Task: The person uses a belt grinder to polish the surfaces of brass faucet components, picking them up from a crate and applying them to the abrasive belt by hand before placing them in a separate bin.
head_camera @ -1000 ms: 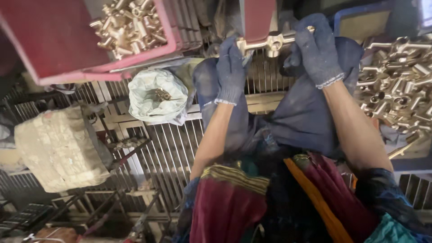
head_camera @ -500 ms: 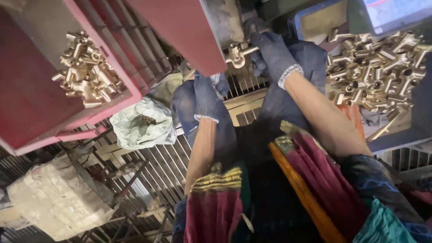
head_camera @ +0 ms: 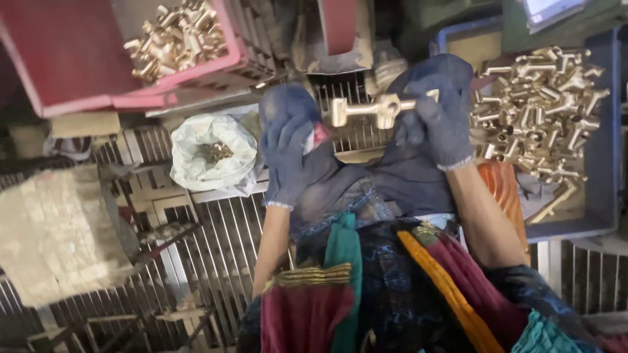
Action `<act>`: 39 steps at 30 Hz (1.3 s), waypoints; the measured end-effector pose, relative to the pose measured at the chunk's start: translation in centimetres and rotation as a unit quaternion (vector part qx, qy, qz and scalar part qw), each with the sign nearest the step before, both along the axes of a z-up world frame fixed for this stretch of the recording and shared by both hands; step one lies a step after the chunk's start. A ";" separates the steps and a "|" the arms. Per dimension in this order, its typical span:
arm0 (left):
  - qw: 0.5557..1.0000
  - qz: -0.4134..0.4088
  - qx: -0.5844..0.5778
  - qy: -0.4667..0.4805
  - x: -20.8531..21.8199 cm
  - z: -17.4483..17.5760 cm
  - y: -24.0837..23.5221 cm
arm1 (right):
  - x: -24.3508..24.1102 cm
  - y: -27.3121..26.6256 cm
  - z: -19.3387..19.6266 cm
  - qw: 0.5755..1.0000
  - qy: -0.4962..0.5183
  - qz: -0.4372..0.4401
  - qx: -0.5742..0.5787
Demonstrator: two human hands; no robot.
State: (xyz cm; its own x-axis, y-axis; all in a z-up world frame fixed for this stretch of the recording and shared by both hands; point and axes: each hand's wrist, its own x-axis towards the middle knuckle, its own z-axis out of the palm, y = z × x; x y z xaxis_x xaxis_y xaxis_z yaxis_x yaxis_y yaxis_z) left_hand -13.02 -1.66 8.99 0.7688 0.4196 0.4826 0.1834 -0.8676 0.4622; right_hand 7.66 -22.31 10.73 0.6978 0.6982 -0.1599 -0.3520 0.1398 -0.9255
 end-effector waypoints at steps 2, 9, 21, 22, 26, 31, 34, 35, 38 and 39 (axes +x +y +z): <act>0.993 0.040 -0.112 -0.026 -1.1 0.5 -0.3 | -0.9 0.0 0.8 0.995 -0.086 0.041 -0.027; 0.856 0.038 -0.506 -0.102 -0.3 0.0 -1.1 | -1.1 3.8 3.4 0.884 -0.440 0.123 -0.099; 0.686 0.082 -0.703 -0.172 8.3 -8.5 8.1 | 4.5 12.4 -5.8 0.862 -0.333 0.108 -0.367; 0.658 0.112 -0.723 -0.178 9.0 -8.8 8.4 | 4.7 12.7 -6.1 0.857 -0.376 0.104 -0.336; 0.589 0.185 -0.783 -0.071 9.4 -10.0 9.5 | 5.2 13.1 -4.8 0.920 -0.194 0.123 -0.318; 0.411 0.150 -0.899 -0.022 9.7 -14.9 12.9 | 5.4 14.7 -3.5 0.944 -0.082 0.112 -0.298; 0.438 0.221 -0.871 0.018 9.7 -16.0 13.8 | 4.9 15.2 -4.8 0.947 -0.032 0.103 -0.302; 0.438 0.239 -0.866 0.020 9.6 -15.8 13.7 | 4.5 15.3 -5.3 0.949 -0.039 0.108 -0.293; 0.448 0.246 -0.859 0.002 9.4 -14.2 13.6 | 4.1 15.5 -6.1 0.943 -0.064 0.146 -0.292; 0.458 0.219 -0.862 -0.009 8.8 -13.3 13.7 | 4.1 15.4 -6.1 0.938 -0.071 0.160 -0.298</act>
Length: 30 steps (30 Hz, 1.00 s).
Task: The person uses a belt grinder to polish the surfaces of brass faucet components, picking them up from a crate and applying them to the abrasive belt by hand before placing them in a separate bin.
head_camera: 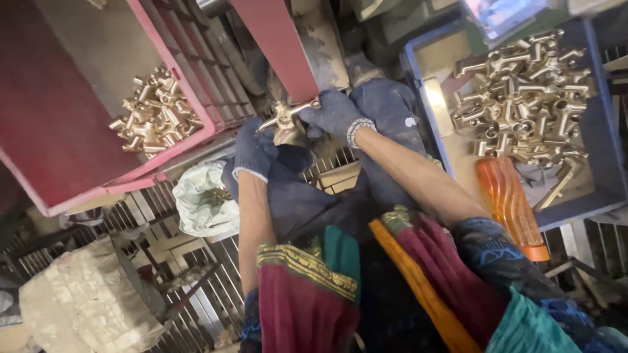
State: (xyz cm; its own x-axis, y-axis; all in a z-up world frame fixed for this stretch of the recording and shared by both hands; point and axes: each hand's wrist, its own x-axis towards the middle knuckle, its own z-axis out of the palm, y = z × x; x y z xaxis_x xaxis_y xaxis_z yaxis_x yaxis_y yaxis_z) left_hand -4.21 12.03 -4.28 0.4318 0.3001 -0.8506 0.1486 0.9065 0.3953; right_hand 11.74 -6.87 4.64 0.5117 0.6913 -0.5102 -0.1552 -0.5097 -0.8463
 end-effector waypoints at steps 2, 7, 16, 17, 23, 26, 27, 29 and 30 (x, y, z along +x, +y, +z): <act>0.998 0.023 0.033 -0.047 -2.2 1.7 -1.7 | -0.1 -1.3 0.3 0.996 -0.053 0.068 0.023; 0.777 -0.331 0.533 -0.048 -11.8 6.3 -11.3 | -4.8 -6.9 1.3 0.904 0.266 -0.133 0.307; 0.927 -0.171 0.314 -0.113 -8.7 9.7 -15.0 | -8.8 -14.2 5.4 0.945 0.308 0.039 0.098; 0.941 -0.174 0.247 -0.153 -7.9 9.3 -14.8 | -8.5 -14.1 6.7 0.953 0.272 0.067 0.118; 0.940 -0.127 0.215 -0.233 -7.1 7.0 -13.9 | -6.1 -15.0 8.5 0.971 0.174 0.033 0.161; 0.945 -0.111 0.161 -0.263 -5.9 6.6 -14.0 | -5.3 -15.4 7.9 0.986 -0.002 0.084 0.144; 0.943 -0.110 0.146 -0.278 -5.5 6.8 -13.9 | -5.0 -15.2 7.9 0.967 -0.097 0.133 0.195; 0.949 -0.116 0.154 -0.251 -5.4 7.6 -14.0 | -4.7 -15.0 8.0 0.941 -0.197 0.155 0.229; 0.951 -0.120 0.157 -0.237 -5.6 8.1 -14.2 | -4.7 -15.1 8.0 0.947 -0.204 0.130 0.213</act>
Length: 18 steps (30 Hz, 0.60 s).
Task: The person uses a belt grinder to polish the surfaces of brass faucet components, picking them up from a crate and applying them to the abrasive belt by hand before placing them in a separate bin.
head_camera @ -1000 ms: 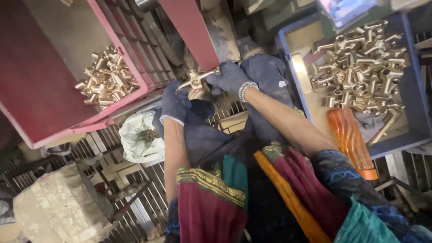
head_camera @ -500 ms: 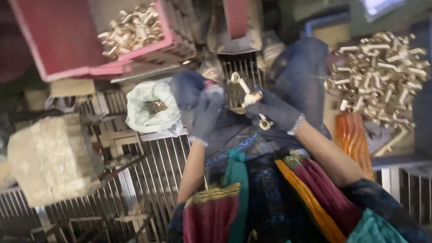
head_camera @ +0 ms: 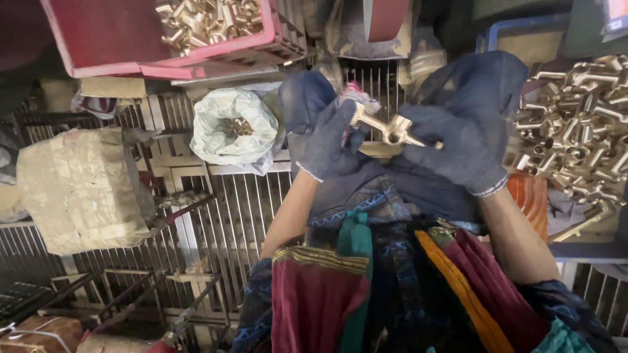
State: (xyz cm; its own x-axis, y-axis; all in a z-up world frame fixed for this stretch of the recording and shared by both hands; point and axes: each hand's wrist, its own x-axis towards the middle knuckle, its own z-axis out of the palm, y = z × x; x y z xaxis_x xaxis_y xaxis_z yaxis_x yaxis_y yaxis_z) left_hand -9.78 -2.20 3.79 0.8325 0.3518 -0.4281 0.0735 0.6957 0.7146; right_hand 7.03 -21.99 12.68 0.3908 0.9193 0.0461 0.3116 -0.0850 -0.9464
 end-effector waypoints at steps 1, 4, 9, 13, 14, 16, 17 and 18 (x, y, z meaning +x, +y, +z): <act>0.999 0.029 -0.014 -0.003 0.2 0.5 0.0 | 0.3 0.1 -0.1 0.999 -0.008 -0.030 -0.006; 0.996 0.083 -0.002 -0.020 0.5 1.9 -0.4 | -1.4 0.4 -0.9 0.906 0.342 -0.245 -0.045; 0.989 0.065 0.132 0.013 1.5 2.1 0.7 | 1.3 1.3 -2.7 0.960 0.225 -0.166 -0.006; 0.893 0.102 0.417 0.138 6.5 -1.9 2.7 | 6.7 4.1 -4.8 0.950 -0.267 -0.138 0.085; 0.890 0.127 0.413 0.144 8.2 -3.1 3.1 | 7.6 4.8 -5.5 0.979 -0.119 -0.153 0.056; 0.913 0.171 0.342 0.144 10.2 -4.8 3.1 | 8.6 6.5 -6.9 0.968 0.189 -0.165 0.001; 0.934 0.184 0.271 0.143 10.3 -5.4 2.6 | 8.6 6.5 -7.2 0.962 0.212 -0.173 -0.008; 0.949 0.197 0.199 0.143 10.4 -5.7 2.2 | 8.6 6.7 -7.5 0.955 0.235 -0.181 -0.017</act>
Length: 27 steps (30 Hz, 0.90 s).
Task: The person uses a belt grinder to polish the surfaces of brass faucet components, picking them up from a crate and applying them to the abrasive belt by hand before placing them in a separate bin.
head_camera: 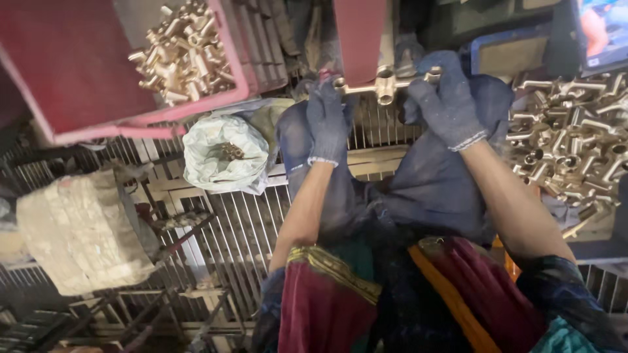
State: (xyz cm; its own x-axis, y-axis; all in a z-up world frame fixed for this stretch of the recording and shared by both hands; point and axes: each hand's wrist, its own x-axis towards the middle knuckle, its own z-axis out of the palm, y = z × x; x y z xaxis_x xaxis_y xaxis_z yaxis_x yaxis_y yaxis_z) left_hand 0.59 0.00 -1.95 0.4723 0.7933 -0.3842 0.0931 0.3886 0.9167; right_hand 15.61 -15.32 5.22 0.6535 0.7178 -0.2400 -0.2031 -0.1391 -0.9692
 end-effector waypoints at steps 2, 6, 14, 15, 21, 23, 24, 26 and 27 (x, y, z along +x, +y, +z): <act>0.997 0.025 -0.065 -0.024 0.3 -0.1 0.2 | 0.8 0.9 -0.1 0.998 0.042 -0.013 -0.043; 0.983 0.057 -0.175 -0.028 -0.7 0.4 0.5 | 1.6 2.0 -0.9 0.979 0.160 -0.048 -0.114; 0.957 0.063 -0.283 0.012 -0.3 -1.8 1.5 | 3.2 3.7 -4.3 0.940 0.280 -0.103 -0.168; 0.955 0.067 -0.289 0.007 0.0 -2.2 1.6 | 3.4 4.1 -4.8 0.934 0.292 -0.110 -0.176; 0.950 0.030 -0.309 -0.017 0.9 -3.1 1.6 | 3.2 4.2 -6.4 0.942 0.251 -0.141 -0.172; 0.949 0.014 -0.313 -0.023 1.3 -2.3 1.6 | 2.5 3.6 -5.4 0.947 0.232 -0.152 -0.164; 0.949 0.005 -0.316 -0.026 1.7 -1.6 1.3 | 2.0 3.1 -4.6 0.949 0.214 -0.164 -0.163; 0.949 -0.011 -0.315 -0.027 2.2 0.6 0.7 | 1.3 2.0 -2.5 0.958 0.183 -0.162 -0.147; 0.956 -0.002 -0.293 -0.003 1.9 2.0 0.1 | 0.9 0.8 -1.4 0.964 0.175 -0.149 -0.134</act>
State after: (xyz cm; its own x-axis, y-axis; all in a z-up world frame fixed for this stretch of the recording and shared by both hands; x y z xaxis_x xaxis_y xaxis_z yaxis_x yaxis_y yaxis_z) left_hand 2.47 0.08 0.03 0.4780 0.4407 -0.7598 0.0917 0.8353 0.5421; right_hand 16.51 -14.57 3.80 0.6667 0.3917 -0.6341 -0.5808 -0.2601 -0.7714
